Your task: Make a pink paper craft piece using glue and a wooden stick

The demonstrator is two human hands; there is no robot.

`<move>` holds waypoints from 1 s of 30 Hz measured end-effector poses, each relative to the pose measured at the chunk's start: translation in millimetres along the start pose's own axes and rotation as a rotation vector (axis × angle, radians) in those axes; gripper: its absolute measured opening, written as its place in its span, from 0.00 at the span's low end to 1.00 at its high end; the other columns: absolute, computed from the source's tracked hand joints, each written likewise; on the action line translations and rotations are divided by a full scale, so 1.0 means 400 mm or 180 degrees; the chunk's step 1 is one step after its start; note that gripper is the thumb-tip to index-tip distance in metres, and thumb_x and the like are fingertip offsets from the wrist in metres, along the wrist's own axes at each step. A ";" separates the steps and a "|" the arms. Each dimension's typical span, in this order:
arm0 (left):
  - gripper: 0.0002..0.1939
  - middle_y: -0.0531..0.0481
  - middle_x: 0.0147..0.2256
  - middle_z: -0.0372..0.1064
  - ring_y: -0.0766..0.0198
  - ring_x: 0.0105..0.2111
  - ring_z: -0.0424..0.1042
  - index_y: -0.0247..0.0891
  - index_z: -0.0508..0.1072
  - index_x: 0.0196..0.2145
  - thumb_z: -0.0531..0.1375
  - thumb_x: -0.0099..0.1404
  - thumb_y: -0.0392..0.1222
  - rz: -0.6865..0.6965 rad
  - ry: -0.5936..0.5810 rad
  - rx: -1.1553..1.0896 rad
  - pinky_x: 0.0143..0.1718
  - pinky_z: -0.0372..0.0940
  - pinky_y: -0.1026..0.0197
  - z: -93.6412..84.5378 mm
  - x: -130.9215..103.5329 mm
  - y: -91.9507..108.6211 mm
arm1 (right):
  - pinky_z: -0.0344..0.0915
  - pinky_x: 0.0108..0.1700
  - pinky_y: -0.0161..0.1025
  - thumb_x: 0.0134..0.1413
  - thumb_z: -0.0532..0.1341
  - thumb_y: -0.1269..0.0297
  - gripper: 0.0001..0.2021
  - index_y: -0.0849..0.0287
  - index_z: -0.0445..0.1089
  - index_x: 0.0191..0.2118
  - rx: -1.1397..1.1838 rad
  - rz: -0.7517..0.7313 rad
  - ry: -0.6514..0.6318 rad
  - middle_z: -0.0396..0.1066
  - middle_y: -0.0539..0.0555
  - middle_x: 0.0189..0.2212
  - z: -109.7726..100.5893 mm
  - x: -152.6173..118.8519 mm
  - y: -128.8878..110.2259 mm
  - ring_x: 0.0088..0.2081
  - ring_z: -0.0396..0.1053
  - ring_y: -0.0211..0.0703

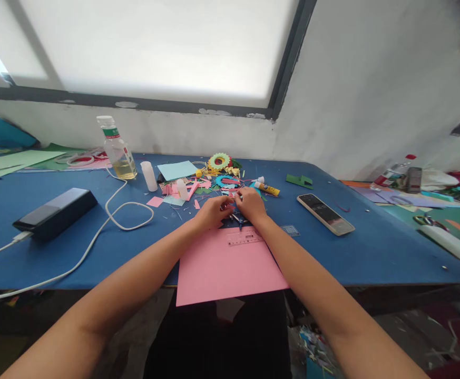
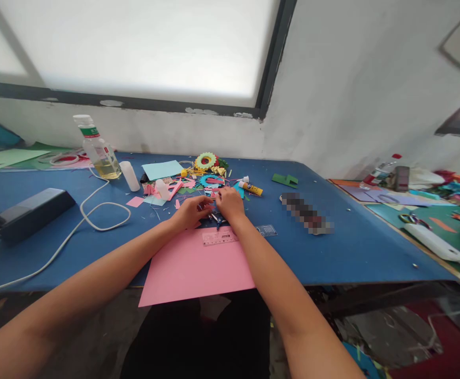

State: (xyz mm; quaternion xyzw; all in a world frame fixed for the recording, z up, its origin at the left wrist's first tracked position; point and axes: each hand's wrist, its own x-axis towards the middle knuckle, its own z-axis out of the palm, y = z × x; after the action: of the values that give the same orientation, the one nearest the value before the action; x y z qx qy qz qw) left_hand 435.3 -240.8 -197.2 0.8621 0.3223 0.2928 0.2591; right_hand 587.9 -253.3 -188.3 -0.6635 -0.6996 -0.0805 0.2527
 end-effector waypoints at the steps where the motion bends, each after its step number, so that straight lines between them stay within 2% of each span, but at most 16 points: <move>1: 0.14 0.46 0.42 0.66 0.62 0.38 0.69 0.33 0.66 0.45 0.55 0.64 0.43 0.0005 -0.0009 0.0001 0.39 0.67 0.55 0.001 0.001 -0.003 | 0.66 0.44 0.47 0.59 0.56 0.63 0.13 0.61 0.64 0.47 0.0052 0.0006 0.0043 0.65 0.56 0.46 0.000 -0.001 0.001 0.43 0.67 0.44; 7: 0.14 0.46 0.42 0.66 0.62 0.38 0.69 0.33 0.66 0.44 0.55 0.64 0.43 0.0014 0.0116 0.0008 0.39 0.67 0.55 0.000 0.003 -0.007 | 0.64 0.45 0.49 0.59 0.56 0.62 0.12 0.61 0.65 0.47 0.0580 0.0121 0.0337 0.65 0.56 0.46 -0.010 -0.010 0.000 0.45 0.66 0.45; 11: 0.13 0.46 0.41 0.67 0.63 0.38 0.69 0.33 0.66 0.44 0.54 0.65 0.43 0.0023 0.0348 -0.0015 0.38 0.67 0.55 -0.006 0.002 0.009 | 0.64 0.46 0.49 0.59 0.56 0.62 0.13 0.61 0.64 0.47 0.1139 0.0285 0.0351 0.65 0.57 0.47 -0.031 -0.013 -0.002 0.46 0.65 0.46; 14: 0.14 0.46 0.41 0.67 0.63 0.37 0.69 0.33 0.66 0.44 0.54 0.65 0.43 0.0067 0.0565 -0.0036 0.38 0.67 0.55 -0.010 -0.001 0.020 | 0.66 0.44 0.47 0.60 0.55 0.61 0.12 0.61 0.65 0.47 0.1660 0.0352 0.0095 0.66 0.56 0.45 -0.049 -0.011 0.003 0.43 0.67 0.44; 18: 0.14 0.46 0.41 0.67 0.63 0.38 0.69 0.33 0.66 0.44 0.54 0.64 0.44 0.0167 0.0831 -0.0024 0.39 0.67 0.54 -0.013 -0.005 0.020 | 0.68 0.38 0.43 0.60 0.55 0.61 0.12 0.62 0.65 0.46 0.2396 0.0396 -0.0532 0.68 0.55 0.41 -0.057 -0.005 0.010 0.37 0.69 0.41; 23: 0.13 0.46 0.41 0.67 0.63 0.38 0.69 0.33 0.67 0.43 0.54 0.65 0.44 0.0332 0.0923 0.0004 0.40 0.66 0.54 -0.018 -0.006 0.010 | 0.69 0.37 0.42 0.60 0.55 0.61 0.12 0.63 0.65 0.46 0.3110 0.0471 -0.1181 0.68 0.55 0.41 -0.043 -0.007 -0.004 0.37 0.69 0.40; 26: 0.12 0.46 0.42 0.67 0.62 0.39 0.68 0.34 0.68 0.43 0.54 0.65 0.44 0.0434 0.0907 -0.0021 0.41 0.66 0.54 -0.021 -0.007 0.011 | 0.68 0.39 0.43 0.59 0.56 0.61 0.13 0.63 0.65 0.46 0.3396 0.0515 -0.1284 0.67 0.55 0.42 -0.037 -0.012 -0.011 0.38 0.69 0.41; 30: 0.12 0.46 0.43 0.66 0.61 0.42 0.68 0.34 0.68 0.42 0.55 0.64 0.44 0.0484 0.0906 -0.0160 0.44 0.65 0.52 -0.025 -0.009 0.025 | 0.68 0.40 0.44 0.59 0.56 0.63 0.13 0.63 0.64 0.47 0.3629 0.0504 -0.1193 0.67 0.55 0.43 -0.040 -0.013 -0.010 0.40 0.68 0.42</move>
State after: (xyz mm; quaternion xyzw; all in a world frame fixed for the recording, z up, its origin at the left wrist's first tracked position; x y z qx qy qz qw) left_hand 430.2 -247.3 -185.0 0.8271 0.2822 0.4387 0.2094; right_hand 588.0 -265.5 -176.2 -0.4765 -0.6136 0.4444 0.4461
